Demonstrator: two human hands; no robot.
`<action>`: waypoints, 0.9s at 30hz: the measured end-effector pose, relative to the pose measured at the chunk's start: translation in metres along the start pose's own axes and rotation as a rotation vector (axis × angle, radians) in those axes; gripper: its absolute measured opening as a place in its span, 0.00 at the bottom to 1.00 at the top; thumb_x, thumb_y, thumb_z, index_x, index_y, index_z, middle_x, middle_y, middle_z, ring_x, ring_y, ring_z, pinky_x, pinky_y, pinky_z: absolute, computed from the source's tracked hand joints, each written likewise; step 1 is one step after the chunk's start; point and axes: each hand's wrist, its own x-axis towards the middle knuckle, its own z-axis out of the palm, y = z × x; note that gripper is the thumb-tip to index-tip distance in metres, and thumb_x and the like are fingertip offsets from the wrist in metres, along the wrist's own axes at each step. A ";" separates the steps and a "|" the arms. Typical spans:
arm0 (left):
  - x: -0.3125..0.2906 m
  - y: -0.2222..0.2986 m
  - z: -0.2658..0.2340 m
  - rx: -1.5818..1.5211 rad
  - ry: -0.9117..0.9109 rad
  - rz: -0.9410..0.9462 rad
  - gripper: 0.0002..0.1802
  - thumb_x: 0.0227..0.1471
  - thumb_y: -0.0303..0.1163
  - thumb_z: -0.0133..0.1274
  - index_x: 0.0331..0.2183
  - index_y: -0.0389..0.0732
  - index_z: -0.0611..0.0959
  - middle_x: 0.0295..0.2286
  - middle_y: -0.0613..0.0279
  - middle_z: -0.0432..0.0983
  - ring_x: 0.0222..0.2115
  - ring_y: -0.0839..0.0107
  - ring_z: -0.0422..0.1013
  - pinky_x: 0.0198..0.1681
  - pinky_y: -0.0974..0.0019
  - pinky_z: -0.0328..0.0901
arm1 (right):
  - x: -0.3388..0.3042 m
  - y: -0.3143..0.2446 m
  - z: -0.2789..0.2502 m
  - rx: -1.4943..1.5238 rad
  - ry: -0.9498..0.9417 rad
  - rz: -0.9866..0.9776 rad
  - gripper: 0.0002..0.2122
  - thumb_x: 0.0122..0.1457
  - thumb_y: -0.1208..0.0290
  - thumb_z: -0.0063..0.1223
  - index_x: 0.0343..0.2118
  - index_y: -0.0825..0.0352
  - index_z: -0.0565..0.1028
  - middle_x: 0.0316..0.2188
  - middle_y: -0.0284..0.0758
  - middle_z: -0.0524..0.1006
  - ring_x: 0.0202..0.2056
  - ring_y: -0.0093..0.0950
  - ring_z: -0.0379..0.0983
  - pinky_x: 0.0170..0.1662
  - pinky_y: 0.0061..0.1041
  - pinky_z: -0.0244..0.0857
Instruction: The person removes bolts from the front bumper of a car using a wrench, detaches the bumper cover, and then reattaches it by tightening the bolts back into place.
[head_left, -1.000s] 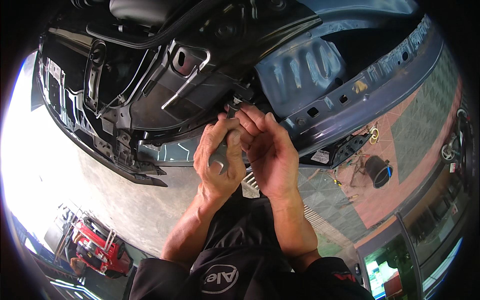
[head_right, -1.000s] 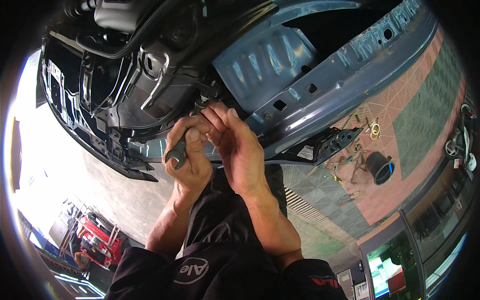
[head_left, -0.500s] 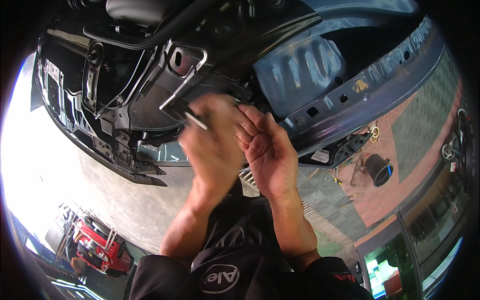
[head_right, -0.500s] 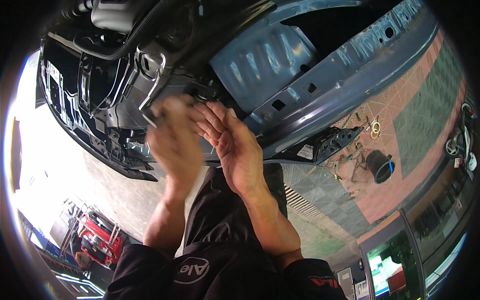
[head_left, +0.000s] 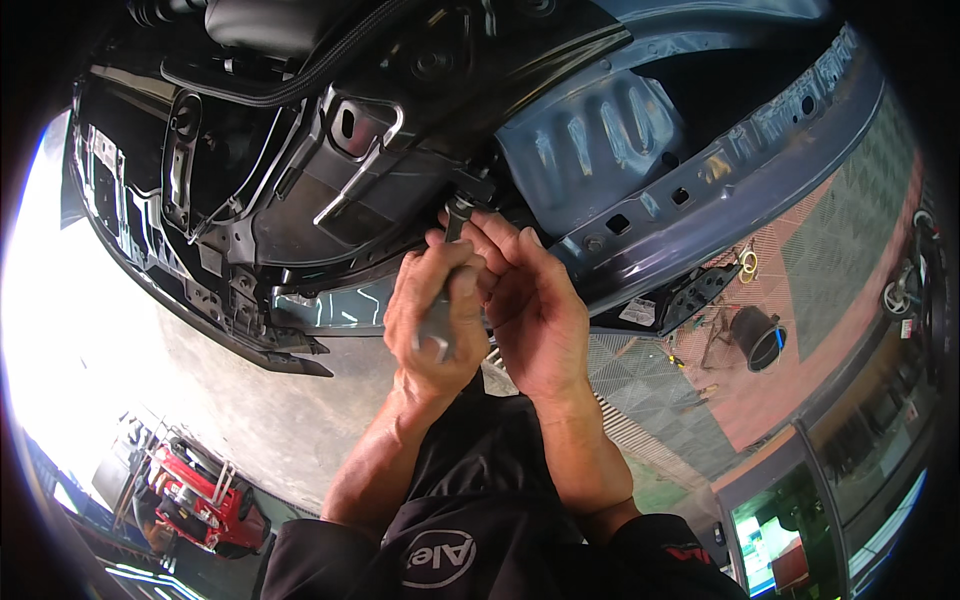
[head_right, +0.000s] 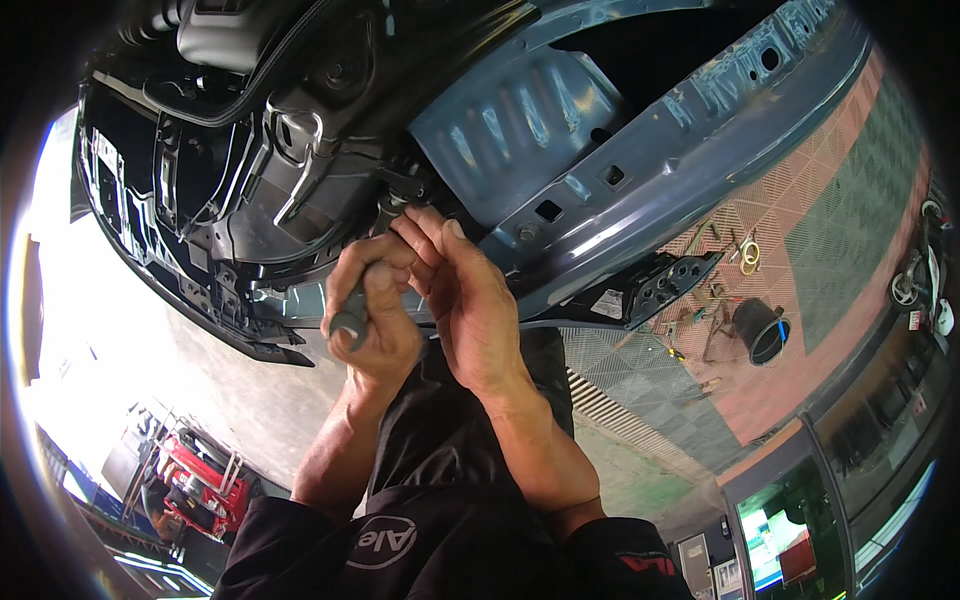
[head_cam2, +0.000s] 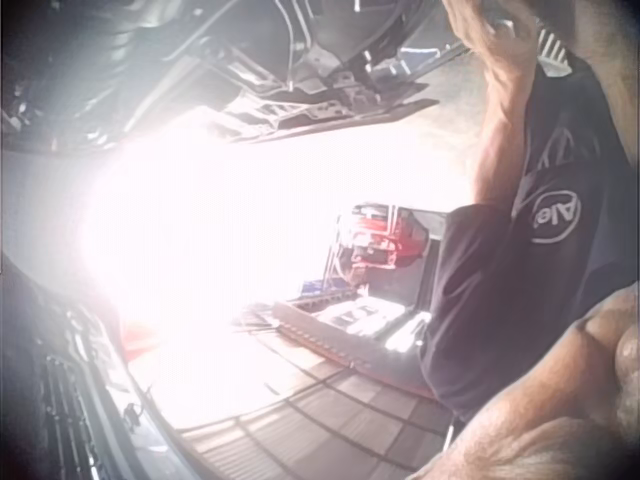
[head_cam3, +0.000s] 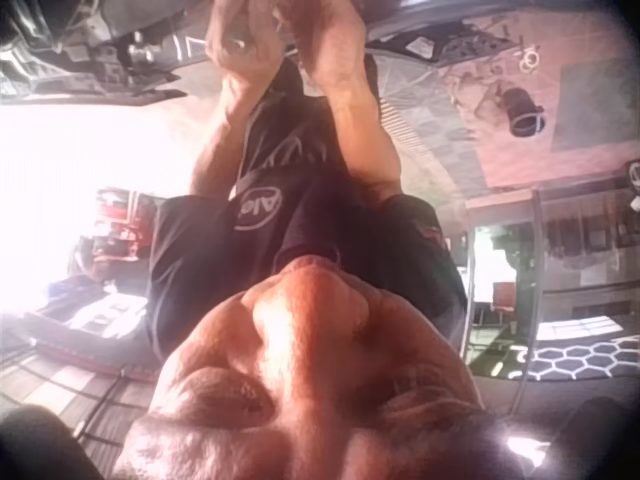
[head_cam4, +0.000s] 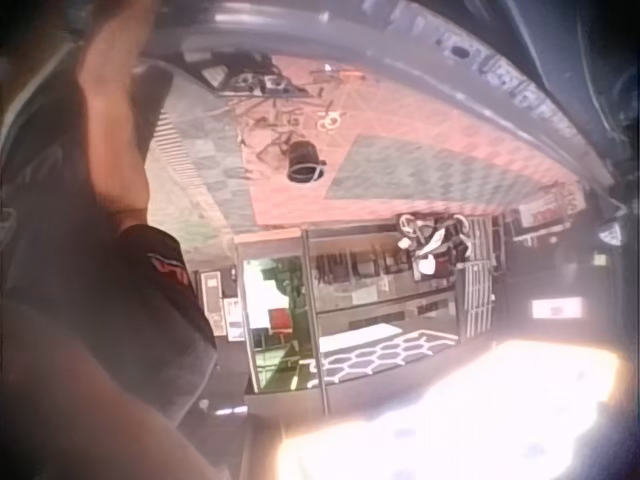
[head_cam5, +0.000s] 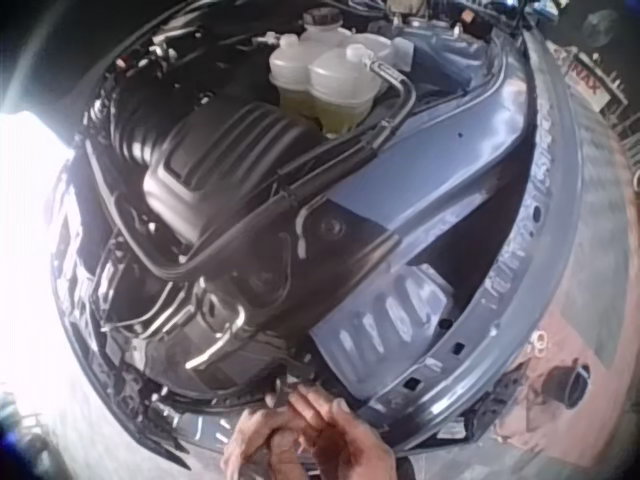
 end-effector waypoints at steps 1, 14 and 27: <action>0.006 0.005 -0.001 0.095 -0.049 0.060 0.07 0.60 0.23 0.56 0.41 0.35 0.82 0.30 0.55 0.80 0.28 0.58 0.74 0.38 0.58 0.71 | 0.000 0.000 -0.002 0.014 -0.012 -0.001 0.29 0.75 0.55 0.39 0.65 0.78 0.64 0.65 0.46 0.69 0.67 0.33 0.64 0.67 0.32 0.56; 0.035 0.032 -0.013 -0.094 0.089 -0.410 0.17 0.72 0.29 0.39 0.38 0.29 0.80 0.23 0.58 0.80 0.20 0.79 0.69 0.24 0.73 0.65 | 0.000 -0.004 0.008 -0.052 -0.037 -0.014 0.31 0.75 0.52 0.34 0.66 0.80 0.61 0.66 0.51 0.67 0.67 0.41 0.63 0.71 0.39 0.51; 0.019 0.011 0.000 0.241 -0.140 0.120 0.07 0.64 0.25 0.51 0.38 0.31 0.82 0.33 0.54 0.80 0.30 0.63 0.77 0.34 0.62 0.70 | -0.001 -0.001 -0.001 -0.025 -0.004 0.029 0.29 0.76 0.53 0.36 0.66 0.76 0.64 0.64 0.46 0.70 0.62 0.27 0.68 0.66 0.31 0.57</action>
